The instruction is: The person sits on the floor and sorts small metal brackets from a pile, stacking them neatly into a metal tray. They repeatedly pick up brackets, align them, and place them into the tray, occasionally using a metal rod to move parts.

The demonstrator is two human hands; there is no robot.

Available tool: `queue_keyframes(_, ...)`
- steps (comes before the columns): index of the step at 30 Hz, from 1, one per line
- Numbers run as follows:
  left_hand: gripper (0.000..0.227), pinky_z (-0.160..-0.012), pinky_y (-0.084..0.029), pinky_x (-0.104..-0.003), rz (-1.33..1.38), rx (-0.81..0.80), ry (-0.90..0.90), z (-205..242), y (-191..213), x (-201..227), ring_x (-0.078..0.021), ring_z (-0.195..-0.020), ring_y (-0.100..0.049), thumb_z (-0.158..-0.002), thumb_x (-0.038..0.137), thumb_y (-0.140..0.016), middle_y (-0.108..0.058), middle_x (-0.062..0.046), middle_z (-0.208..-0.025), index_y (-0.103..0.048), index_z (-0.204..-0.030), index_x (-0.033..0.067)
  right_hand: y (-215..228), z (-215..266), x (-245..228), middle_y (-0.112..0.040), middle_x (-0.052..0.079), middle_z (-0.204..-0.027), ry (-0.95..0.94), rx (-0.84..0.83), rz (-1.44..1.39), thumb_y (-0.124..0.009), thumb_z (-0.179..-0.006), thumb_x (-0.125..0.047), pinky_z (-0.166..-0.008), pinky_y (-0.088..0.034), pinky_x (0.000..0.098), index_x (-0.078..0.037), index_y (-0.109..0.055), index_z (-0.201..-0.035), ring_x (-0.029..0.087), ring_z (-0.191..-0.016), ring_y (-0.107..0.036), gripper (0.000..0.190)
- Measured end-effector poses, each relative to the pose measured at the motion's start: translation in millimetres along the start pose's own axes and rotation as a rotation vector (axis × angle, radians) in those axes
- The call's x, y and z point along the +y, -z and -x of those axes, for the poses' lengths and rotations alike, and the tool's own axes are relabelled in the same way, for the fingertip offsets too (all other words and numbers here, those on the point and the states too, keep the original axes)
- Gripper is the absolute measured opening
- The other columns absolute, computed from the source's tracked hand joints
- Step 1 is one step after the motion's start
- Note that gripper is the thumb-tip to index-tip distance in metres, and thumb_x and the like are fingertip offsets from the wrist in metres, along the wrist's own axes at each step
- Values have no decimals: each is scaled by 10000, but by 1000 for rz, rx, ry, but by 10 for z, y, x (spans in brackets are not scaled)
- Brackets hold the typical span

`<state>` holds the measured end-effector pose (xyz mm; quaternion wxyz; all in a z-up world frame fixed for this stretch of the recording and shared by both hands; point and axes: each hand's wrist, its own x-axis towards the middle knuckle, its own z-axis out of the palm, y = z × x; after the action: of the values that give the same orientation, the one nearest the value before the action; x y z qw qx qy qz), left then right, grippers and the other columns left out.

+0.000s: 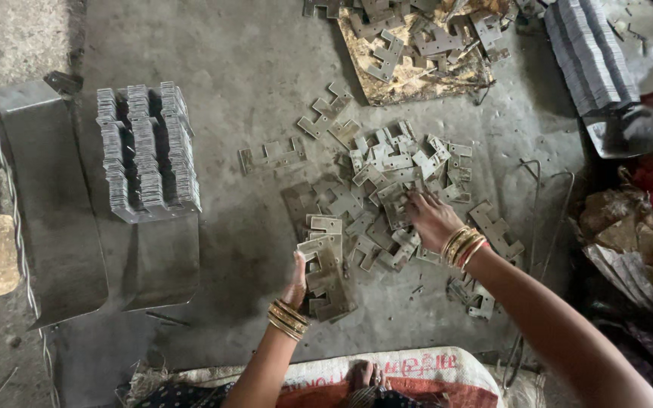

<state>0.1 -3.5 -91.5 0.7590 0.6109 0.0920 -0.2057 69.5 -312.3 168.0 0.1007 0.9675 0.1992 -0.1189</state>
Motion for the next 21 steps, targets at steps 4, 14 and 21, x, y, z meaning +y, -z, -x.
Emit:
queue_keyframes(4, 788, -1103, -442, -378, 603, -183, 352, 201, -82, 70, -187, -1276, -568, -981, 660, -404, -536, -68, -1489, -438, -1532, 98, 129, 11, 38, -498, 264, -1421, 44, -59, -53, -667, -664, -24, -1033, -506, 396, 76, -525, -1339, 370, -1294, -521, 698)
queue_keyframes(14, 829, -914, -592, -429, 838, -410, 466, 406, -217, 902, -245, -1049, -697, -926, 729, -470, -674, -120, -1243, -517, -1418, 64, 805, 264, -445, -627, 228, -1329, 403, 599, -213, -594, -820, 43, -1140, -446, 508, 44, -624, -1265, 372, -1280, -600, 446)
queue_keyframes(21, 846, -992, -554, -426, 740, -217, 456, 358, -135, 733, -236, -1148, -679, -931, 714, -477, -633, -118, -1375, -480, -1487, 76, -130, 439, -230, -552, 169, -1437, 384, 86, -59, -671, -731, 17, -1129, -458, 450, -32, -669, -1186, 331, -1344, -540, 458)
